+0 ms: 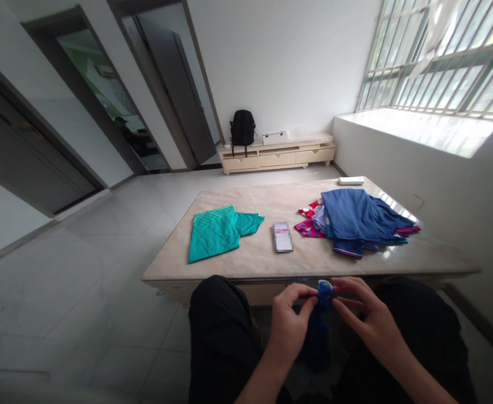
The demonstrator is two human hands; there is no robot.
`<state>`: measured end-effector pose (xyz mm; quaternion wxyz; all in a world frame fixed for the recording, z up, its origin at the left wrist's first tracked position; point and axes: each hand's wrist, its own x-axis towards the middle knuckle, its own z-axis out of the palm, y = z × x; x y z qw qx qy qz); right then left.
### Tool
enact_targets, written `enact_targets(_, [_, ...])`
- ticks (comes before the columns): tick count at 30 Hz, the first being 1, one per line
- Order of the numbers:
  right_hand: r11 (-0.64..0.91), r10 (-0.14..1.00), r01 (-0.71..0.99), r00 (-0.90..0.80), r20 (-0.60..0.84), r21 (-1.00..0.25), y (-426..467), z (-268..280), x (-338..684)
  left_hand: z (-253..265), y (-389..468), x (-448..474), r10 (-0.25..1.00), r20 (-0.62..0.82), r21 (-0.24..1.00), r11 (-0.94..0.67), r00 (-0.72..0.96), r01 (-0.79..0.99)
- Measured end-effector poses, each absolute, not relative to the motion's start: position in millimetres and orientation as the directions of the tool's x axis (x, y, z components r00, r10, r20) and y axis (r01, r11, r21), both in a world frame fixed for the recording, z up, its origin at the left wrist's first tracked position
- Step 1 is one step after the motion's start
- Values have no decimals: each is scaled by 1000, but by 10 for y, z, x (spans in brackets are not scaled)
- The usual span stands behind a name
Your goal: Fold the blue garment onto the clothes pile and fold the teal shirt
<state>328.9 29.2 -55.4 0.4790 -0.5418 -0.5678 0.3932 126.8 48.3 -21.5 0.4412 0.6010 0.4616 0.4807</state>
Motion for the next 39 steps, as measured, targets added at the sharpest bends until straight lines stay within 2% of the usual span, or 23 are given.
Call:
enact_targets(2, [149, 987, 260, 23, 160, -954, 342, -672, 3318, -173, 461, 1255, 977, 167, 976, -183, 132, 115])
enact_targets(7, [76, 971, 181, -237, 32, -981, 449, -766, 3272, -170, 429, 1241, 972, 191, 978, -200, 133, 55])
enact_targets(14, [177, 984, 374, -91, 153, -910, 499, -501, 3260, -237, 603, 1147, 972, 230, 964, -219, -57, 151])
enact_targets(20, [298, 954, 516, -121, 276, -804, 505, -314, 3327, -279, 798, 1070, 844, 533, 801, -479, -63, 360])
enact_targets(24, [320, 946, 523, -128, 298, -790, 514, -228, 3342, -299, 827, 1085, 805, 591, 755, -531, -48, 385])
enact_targets(29, [266, 962, 498, -186, 199, -825, 575, -169, 3423, -204, 727, 1111, 825, 565, 785, -533, -14, 317])
enact_targets(34, [275, 956, 559, -242, 163, -782, 563, -162, 3557, -172, 655, 1100, 849, 524, 820, -524, 65, 231])
enact_targets(36, [283, 954, 563, -249, 168, -776, 528, -142, 3581, -256, 640, 1108, 884, 461, 865, -466, 72, 184])
enact_targets(39, [294, 942, 540, -303, 143, -789, 469, -79, 3572, -444, 613, 1138, 960, 264, 964, -266, 93, 0])
